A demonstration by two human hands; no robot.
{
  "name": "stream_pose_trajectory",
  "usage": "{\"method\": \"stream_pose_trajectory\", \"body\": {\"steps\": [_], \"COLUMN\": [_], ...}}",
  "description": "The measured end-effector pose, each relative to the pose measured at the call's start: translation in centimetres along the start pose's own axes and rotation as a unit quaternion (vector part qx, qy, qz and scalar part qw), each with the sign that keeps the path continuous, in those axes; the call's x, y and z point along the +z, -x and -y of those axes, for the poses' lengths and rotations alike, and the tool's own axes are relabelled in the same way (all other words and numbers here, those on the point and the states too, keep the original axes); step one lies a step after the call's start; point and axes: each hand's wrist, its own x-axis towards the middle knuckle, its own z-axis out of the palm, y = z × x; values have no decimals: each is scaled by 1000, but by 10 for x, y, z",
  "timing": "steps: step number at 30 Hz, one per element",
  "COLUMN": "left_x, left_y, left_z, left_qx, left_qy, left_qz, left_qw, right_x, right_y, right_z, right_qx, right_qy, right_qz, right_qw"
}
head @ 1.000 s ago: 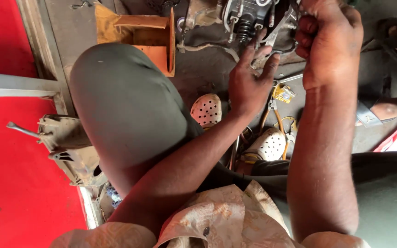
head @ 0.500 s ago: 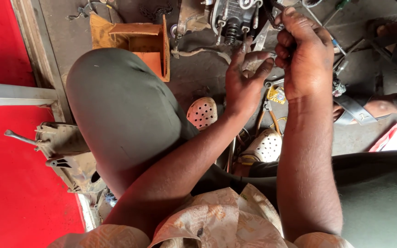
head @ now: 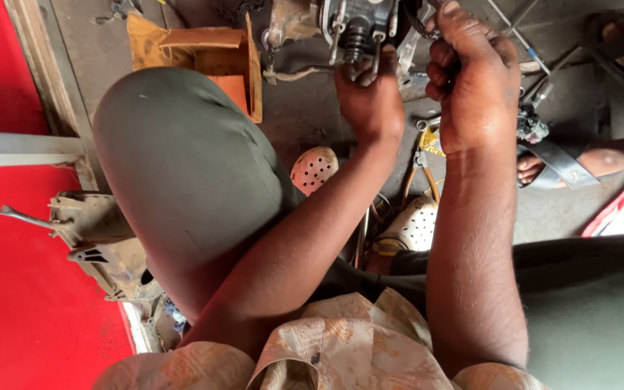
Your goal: Repairing or assembling motorcycle engine components on the floor of a service bay.
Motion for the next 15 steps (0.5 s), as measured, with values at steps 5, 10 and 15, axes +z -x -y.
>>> {"method": "stream_pose_trajectory", "body": {"steps": [5,10,15], "left_x": [-5,-2,-6], "left_y": [5,-4,-3], "left_z": [-22,14,14], "left_qx": [24,56,64], "left_qy": [-32,83,165], "left_qz": [41,83,116], "left_qw": [998,991,977], "right_x": [-1,-2,-1], "right_y": [-2,-3,0], "right_z": [3,4,5], "right_qx": [1,0,-7], "right_qy": [-15,-26,-27], "right_qz": [-10,20,22], "right_qw": [1000,999,999]}}
